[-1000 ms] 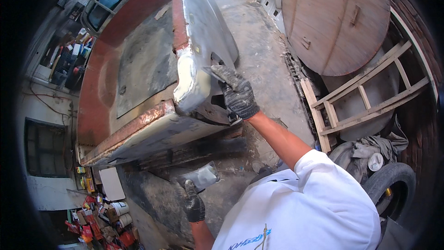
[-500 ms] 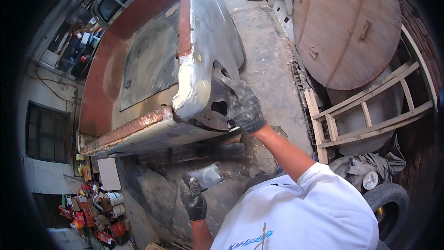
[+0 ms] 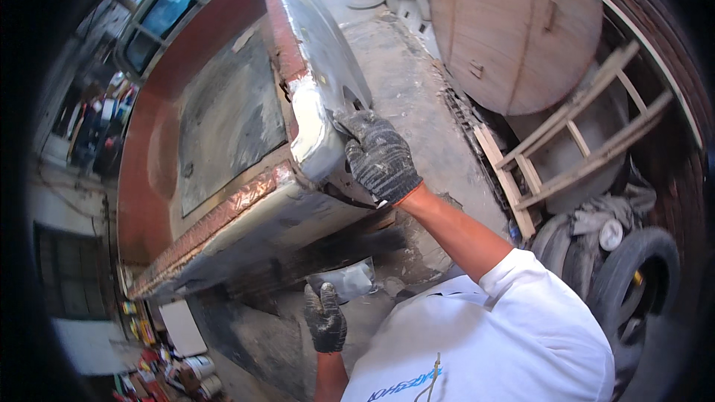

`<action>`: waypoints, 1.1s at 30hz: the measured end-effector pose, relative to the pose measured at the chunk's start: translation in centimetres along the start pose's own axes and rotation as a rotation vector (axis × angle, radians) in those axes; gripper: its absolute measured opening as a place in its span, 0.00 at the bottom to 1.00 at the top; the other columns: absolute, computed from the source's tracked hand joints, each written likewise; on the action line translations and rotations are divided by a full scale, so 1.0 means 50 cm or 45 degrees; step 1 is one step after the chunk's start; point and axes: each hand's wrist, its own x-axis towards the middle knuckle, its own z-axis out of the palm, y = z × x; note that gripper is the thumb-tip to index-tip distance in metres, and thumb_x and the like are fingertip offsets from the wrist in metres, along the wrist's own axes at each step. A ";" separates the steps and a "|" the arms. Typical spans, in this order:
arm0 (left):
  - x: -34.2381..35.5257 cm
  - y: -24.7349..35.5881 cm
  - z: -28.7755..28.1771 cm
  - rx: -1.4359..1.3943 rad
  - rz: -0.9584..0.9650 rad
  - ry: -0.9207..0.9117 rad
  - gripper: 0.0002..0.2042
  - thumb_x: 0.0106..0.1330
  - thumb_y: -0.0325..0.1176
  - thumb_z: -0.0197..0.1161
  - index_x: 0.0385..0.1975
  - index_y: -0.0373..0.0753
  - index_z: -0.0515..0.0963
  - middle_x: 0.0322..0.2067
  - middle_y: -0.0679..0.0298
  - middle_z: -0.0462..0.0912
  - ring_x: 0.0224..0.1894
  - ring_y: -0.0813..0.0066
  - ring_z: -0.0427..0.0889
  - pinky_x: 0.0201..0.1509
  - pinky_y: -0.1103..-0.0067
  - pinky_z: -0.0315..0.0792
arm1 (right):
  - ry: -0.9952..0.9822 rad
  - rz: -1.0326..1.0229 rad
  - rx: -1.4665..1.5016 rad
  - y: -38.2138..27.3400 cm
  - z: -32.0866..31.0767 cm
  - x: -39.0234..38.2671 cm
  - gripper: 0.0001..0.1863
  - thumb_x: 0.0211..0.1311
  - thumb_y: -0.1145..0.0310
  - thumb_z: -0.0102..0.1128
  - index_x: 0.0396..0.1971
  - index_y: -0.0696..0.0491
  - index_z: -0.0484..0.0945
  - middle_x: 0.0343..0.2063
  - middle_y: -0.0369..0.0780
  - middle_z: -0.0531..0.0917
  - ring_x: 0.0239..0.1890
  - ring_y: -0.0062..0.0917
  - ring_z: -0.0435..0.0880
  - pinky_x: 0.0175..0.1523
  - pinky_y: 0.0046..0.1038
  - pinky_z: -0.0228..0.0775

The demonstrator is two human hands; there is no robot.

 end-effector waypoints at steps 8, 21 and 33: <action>0.028 -0.126 -0.132 -0.003 0.149 -0.259 0.22 0.69 0.40 0.51 0.49 0.23 0.69 0.42 0.41 0.77 0.43 0.52 0.77 0.47 0.68 0.70 | 0.260 0.100 -0.273 -0.117 0.060 -0.083 0.25 0.48 0.72 0.55 0.52 0.52 0.73 0.44 0.47 0.75 0.46 0.42 0.73 0.52 0.39 0.66; 0.046 -0.101 -0.175 -0.057 0.155 -0.335 0.19 0.68 0.40 0.51 0.47 0.27 0.71 0.37 0.42 0.78 0.39 0.50 0.78 0.44 0.67 0.70 | 0.334 -0.165 -0.367 -0.126 -0.004 -0.073 0.17 0.53 0.73 0.50 0.44 0.50 0.77 0.38 0.43 0.80 0.42 0.39 0.76 0.52 0.38 0.65; -0.016 -0.079 -0.142 -0.104 -0.018 -0.065 0.21 0.69 0.41 0.52 0.49 0.26 0.70 0.43 0.45 0.77 0.43 0.58 0.76 0.48 0.70 0.68 | 0.033 -0.122 -0.105 -0.048 -0.001 0.031 0.16 0.53 0.72 0.53 0.43 0.49 0.80 0.38 0.47 0.81 0.42 0.40 0.78 0.50 0.37 0.69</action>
